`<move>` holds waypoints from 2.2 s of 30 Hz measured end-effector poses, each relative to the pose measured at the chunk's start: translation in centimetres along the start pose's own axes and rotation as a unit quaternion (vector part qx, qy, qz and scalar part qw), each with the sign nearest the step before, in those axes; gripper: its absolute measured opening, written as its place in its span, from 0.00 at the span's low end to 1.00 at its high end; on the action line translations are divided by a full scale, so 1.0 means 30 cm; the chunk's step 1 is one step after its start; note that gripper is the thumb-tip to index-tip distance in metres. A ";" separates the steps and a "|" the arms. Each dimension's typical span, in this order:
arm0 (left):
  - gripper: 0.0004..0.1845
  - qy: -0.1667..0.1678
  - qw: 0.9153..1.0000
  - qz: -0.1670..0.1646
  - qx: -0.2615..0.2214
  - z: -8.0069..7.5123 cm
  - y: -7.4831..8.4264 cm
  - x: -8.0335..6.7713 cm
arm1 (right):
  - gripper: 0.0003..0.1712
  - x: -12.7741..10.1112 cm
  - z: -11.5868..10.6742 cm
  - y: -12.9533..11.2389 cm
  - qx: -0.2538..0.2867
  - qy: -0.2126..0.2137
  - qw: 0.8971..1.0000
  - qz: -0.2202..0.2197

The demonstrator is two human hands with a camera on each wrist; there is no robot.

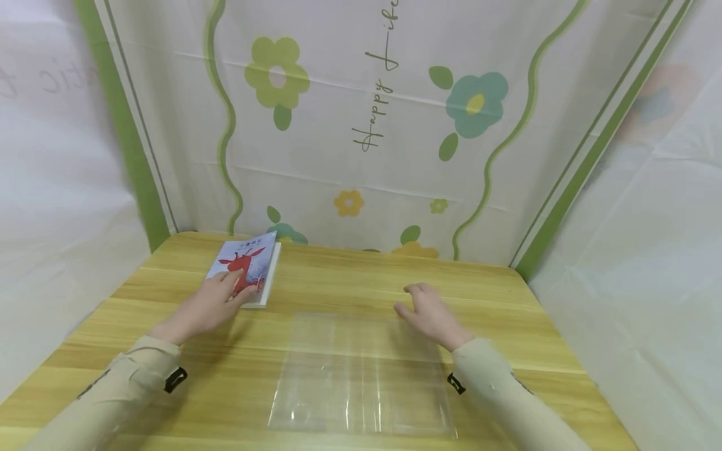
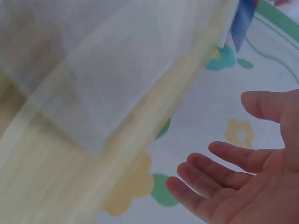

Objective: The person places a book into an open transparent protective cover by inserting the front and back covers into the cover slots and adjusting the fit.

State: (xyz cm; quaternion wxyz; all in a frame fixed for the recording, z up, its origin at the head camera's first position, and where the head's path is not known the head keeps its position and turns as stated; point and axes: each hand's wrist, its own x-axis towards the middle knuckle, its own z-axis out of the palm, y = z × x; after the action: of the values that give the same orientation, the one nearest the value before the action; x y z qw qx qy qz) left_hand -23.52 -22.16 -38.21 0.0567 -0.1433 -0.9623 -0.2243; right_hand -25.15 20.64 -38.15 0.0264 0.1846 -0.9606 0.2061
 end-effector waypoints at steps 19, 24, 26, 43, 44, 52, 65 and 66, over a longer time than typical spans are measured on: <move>0.35 0.016 0.999 -0.015 -0.025 -0.020 -0.032 0.020 | 0.29 0.109 0.054 -0.159 0.225 -0.078 0.971 0.026; 0.36 0.016 0.999 -0.020 -0.032 -0.028 -0.043 0.031 | 0.27 0.133 0.080 -0.188 0.313 -0.096 0.943 0.056; 0.36 0.018 0.999 -0.023 -0.030 -0.031 -0.047 0.032 | 0.27 0.144 0.093 -0.198 0.362 -0.104 0.924 0.070; 0.34 0.023 0.998 -0.050 -0.028 -0.056 -0.130 0.065 | 0.45 0.257 0.144 -0.261 0.606 -0.175 0.757 0.173; 0.34 0.023 0.998 -0.051 -0.026 -0.057 -0.133 0.067 | 0.45 0.263 0.145 -0.265 0.607 -0.175 0.754 0.179; 0.32 0.020 0.998 -0.061 -0.019 -0.069 -0.160 0.072 | 0.50 0.303 0.163 -0.311 0.663 -0.182 0.694 0.211; 0.30 -0.056 0.990 -0.121 -0.040 -0.090 -0.208 0.068 | 0.52 0.356 0.217 -0.394 0.724 -0.187 0.621 0.237; 0.28 -0.060 0.989 -0.124 -0.043 -0.091 -0.212 0.070 | 0.52 0.361 0.222 -0.402 0.724 -0.187 0.620 0.238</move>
State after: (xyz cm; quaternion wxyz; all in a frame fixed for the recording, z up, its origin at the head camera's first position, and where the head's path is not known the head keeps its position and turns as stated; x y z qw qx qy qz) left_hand -27.32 -28.31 -38.04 -0.0358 -0.0380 -0.9636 -0.2621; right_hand -30.66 4.01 -38.21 -0.3455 -0.0564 -0.4951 0.7952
